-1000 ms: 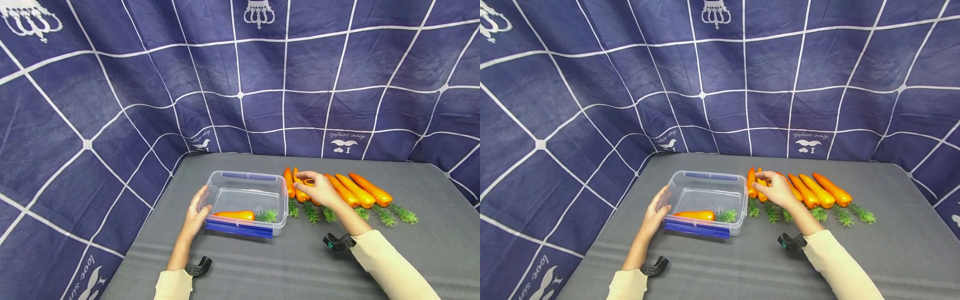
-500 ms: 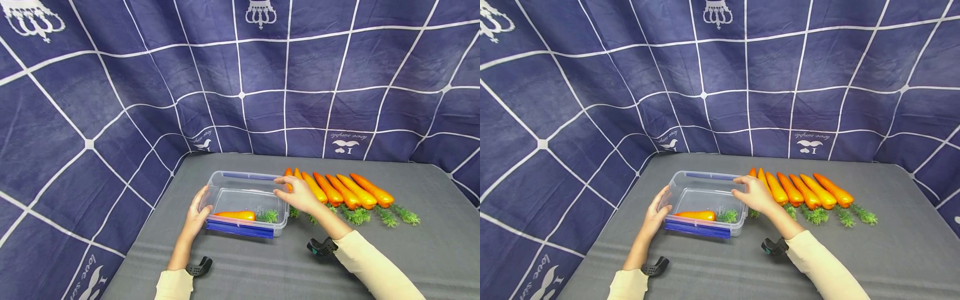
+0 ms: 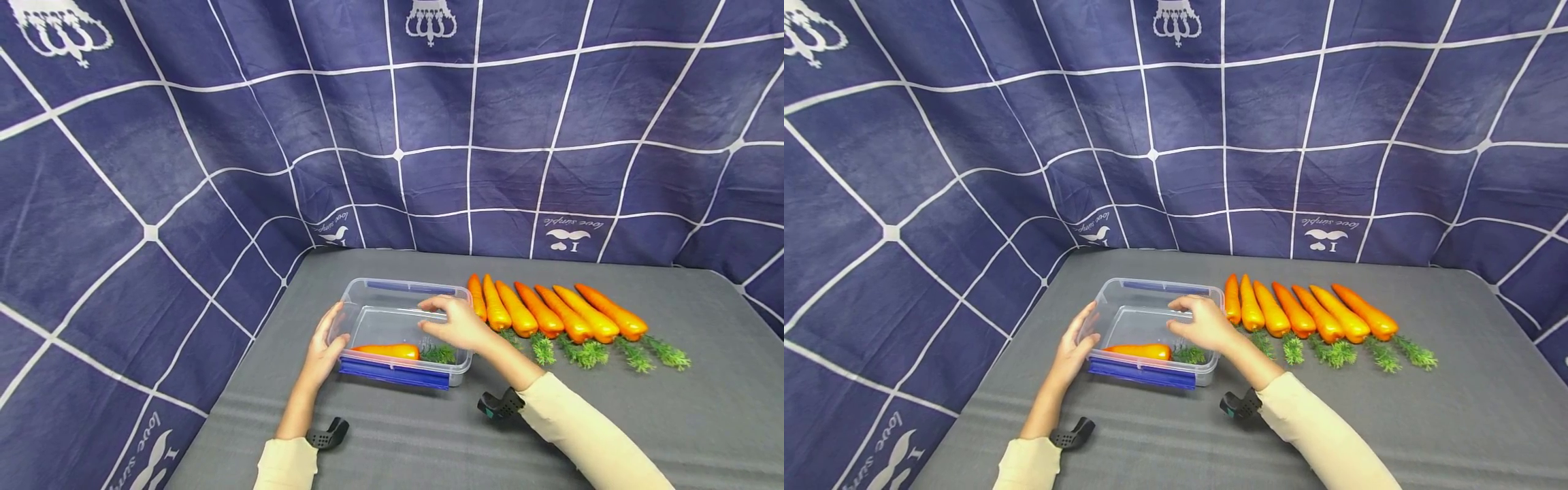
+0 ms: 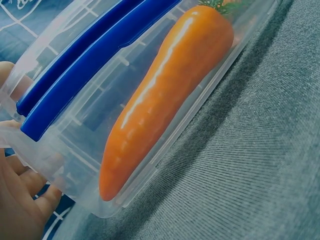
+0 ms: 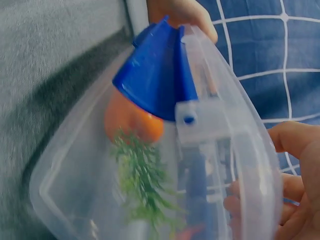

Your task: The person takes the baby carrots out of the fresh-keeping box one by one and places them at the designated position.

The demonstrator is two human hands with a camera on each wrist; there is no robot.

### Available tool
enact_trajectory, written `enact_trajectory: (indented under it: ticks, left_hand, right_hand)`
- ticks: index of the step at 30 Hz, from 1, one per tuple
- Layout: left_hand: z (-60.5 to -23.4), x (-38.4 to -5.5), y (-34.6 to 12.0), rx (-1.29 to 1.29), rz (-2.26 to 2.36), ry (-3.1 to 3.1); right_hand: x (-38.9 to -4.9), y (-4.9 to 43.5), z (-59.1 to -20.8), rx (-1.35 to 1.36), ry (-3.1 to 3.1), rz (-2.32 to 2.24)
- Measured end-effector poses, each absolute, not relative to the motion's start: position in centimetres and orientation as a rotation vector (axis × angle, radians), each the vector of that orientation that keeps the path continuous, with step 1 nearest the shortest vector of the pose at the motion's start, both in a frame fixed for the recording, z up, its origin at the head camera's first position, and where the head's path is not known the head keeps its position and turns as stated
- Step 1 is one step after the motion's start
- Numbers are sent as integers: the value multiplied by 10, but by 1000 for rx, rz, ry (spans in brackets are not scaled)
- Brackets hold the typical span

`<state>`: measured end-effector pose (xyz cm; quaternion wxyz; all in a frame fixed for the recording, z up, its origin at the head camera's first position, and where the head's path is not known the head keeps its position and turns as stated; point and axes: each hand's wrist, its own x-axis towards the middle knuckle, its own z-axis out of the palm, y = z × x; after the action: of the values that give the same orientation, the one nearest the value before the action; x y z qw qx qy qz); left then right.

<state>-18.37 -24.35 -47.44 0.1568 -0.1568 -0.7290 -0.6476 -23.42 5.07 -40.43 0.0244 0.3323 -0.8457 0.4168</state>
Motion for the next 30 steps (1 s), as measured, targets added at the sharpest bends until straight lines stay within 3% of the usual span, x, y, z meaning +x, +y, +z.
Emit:
enact_trajectory:
  ticks: [30]
  left_hand:
    - [-473, -183, -243, -433, -1813, -2118]
  right_hand:
    - [-233, 13, -422, 1414, -3069, 1074]
